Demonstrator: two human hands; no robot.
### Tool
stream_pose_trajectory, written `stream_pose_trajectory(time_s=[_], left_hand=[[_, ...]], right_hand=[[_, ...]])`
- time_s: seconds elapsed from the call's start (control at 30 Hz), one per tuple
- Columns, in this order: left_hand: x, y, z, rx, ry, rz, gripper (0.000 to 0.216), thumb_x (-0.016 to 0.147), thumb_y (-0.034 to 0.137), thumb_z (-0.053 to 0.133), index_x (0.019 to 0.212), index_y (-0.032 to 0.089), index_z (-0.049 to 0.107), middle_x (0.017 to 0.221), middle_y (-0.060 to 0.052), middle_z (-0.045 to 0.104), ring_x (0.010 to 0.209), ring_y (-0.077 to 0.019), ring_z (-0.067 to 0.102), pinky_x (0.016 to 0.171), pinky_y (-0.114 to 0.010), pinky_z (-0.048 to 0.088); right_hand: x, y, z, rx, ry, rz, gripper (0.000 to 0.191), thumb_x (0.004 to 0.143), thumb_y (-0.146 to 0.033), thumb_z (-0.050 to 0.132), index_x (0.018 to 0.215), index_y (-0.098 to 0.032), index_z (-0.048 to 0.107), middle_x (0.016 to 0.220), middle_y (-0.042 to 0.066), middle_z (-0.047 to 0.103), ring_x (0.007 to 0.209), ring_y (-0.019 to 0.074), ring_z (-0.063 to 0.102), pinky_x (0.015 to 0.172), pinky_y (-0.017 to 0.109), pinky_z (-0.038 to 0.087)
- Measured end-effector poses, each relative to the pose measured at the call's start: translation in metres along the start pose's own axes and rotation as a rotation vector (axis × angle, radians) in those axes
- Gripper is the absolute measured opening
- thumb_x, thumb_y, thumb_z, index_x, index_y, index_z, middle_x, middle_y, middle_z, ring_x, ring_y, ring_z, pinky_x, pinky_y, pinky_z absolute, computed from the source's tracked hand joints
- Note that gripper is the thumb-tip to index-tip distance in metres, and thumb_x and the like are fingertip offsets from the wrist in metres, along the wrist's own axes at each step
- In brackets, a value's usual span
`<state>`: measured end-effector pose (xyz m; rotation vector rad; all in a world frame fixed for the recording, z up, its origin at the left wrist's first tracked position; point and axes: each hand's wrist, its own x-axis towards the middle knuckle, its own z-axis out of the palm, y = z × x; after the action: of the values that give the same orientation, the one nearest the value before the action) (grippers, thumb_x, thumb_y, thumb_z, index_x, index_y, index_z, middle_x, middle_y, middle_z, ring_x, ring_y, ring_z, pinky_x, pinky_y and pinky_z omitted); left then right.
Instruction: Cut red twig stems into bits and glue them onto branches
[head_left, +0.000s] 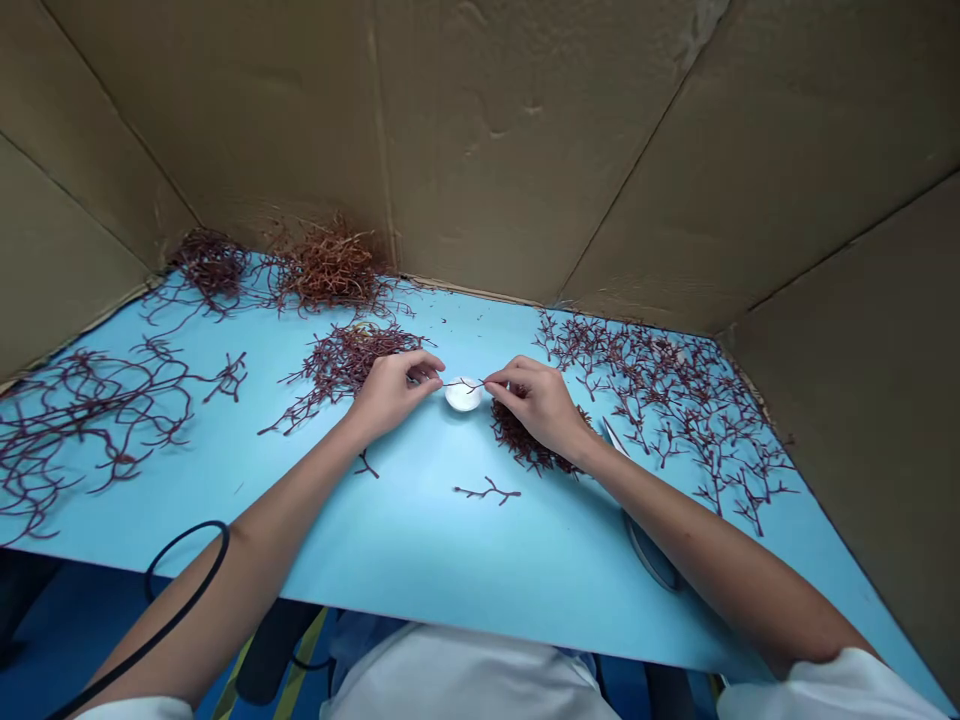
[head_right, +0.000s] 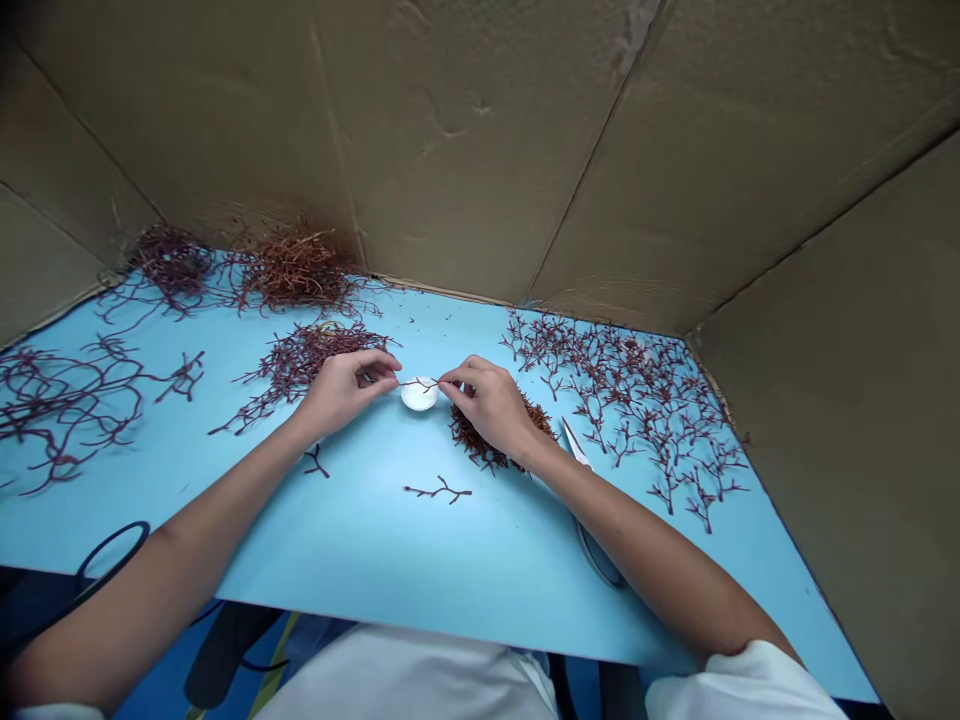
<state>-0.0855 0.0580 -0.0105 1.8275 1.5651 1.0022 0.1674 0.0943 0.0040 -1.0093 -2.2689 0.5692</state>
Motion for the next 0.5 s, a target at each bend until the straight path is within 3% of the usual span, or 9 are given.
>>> stream_pose_trajectory(time_s=[0.23, 0.5], left_hand=[[-0.0026, -0.0011, -0.0026, 0.159, -0.103, 0.1, 0.012, 0.094, 0.02, 0.071, 0.098, 0.023, 0.081, 0.102, -0.005, 0.083, 0.093, -0.0229, 0.075, 0.085, -0.035, 0.056], [-0.0013, -0.0043, -0.0043, 0.179, -0.081, 0.086, 0.014, 0.092, 0.018, 0.068, 0.096, 0.023, 0.081, 0.095, -0.005, 0.083, 0.087, -0.0228, 0.075, 0.085, -0.036, 0.056]], right_hand=[[0.004, -0.0001, 0.0042, -0.048, -0.028, -0.028, 0.013, 0.098, -0.021, 0.07, 0.099, -0.023, 0.083, 0.09, 0.005, 0.073, 0.077, 0.0176, 0.065, 0.072, 0.032, 0.049], [0.0061, -0.0022, 0.0045, -0.119, -0.115, -0.116, 0.019, 0.102, -0.025, 0.064, 0.101, -0.021, 0.083, 0.093, 0.008, 0.07, 0.081, 0.0196, 0.065, 0.073, 0.033, 0.05]])
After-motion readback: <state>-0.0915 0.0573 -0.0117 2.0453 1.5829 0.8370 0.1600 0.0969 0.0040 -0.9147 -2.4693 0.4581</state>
